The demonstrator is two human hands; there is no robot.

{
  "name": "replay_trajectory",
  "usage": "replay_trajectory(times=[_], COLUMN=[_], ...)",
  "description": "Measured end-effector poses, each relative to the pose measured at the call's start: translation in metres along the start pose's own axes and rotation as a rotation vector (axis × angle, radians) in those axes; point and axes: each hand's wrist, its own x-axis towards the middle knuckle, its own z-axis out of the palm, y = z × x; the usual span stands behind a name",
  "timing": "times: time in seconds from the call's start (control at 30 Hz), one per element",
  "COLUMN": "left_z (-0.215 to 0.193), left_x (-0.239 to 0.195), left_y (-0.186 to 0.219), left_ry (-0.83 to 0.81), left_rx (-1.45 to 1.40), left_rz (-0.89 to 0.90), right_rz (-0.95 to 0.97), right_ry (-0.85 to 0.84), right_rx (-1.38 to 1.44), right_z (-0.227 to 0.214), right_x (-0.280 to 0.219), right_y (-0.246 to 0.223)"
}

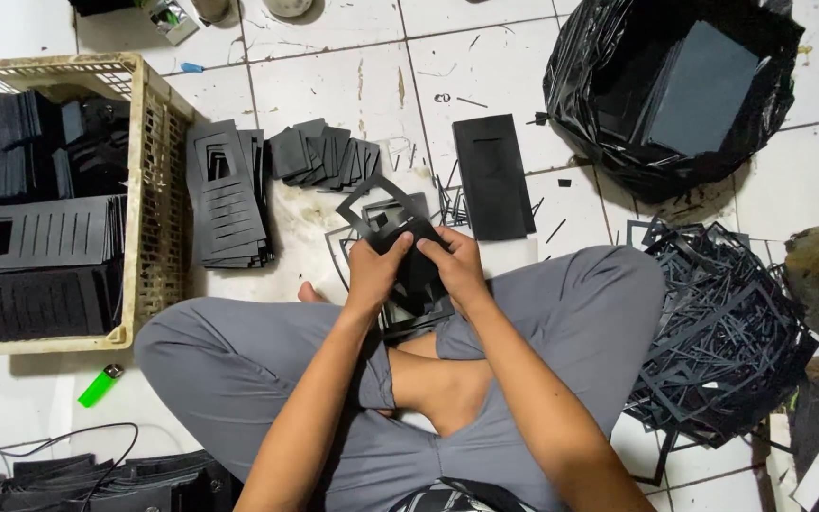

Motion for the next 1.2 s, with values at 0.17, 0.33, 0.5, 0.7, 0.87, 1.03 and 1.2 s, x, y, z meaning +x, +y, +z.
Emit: replay_trajectory(times=[0.17, 0.33, 0.5, 0.7, 0.87, 1.03, 1.2], left_z=[0.001, 0.000, -0.005, -0.006, -0.004, 0.001, 0.008], left_x=[0.003, 0.003, 0.006, 0.005, 0.001, -0.005, -0.011], left_y=[-0.017, -0.021, -0.022, -0.024, -0.015, -0.008, -0.017], left_ry=[-0.012, 0.002, 0.011, 0.008, 0.020, 0.049, 0.090], left_rx=[0.104, 0.191, 0.127, 0.083, 0.109, 0.145, 0.261], left_rz=[0.087, 0.225, 0.097, 0.095, 0.105, 0.136, 0.697], right_rz=[-0.052, -0.044, -0.066, -0.081, -0.092, -0.108, -0.078], right_ry=[0.057, 0.106, 0.045, 0.022, 0.029, 0.058, 0.151], right_rx=[-0.117, -0.125, -0.011, -0.081, -0.072, -0.114, -0.298], right_z=[0.003, 0.007, 0.009, 0.005, 0.011, 0.010, 0.007], right_x=[-0.003, -0.006, -0.007, -0.006, -0.011, -0.006, 0.008], right_y=[-0.004, 0.000, -0.003, 0.001, -0.013, -0.004, 0.015])
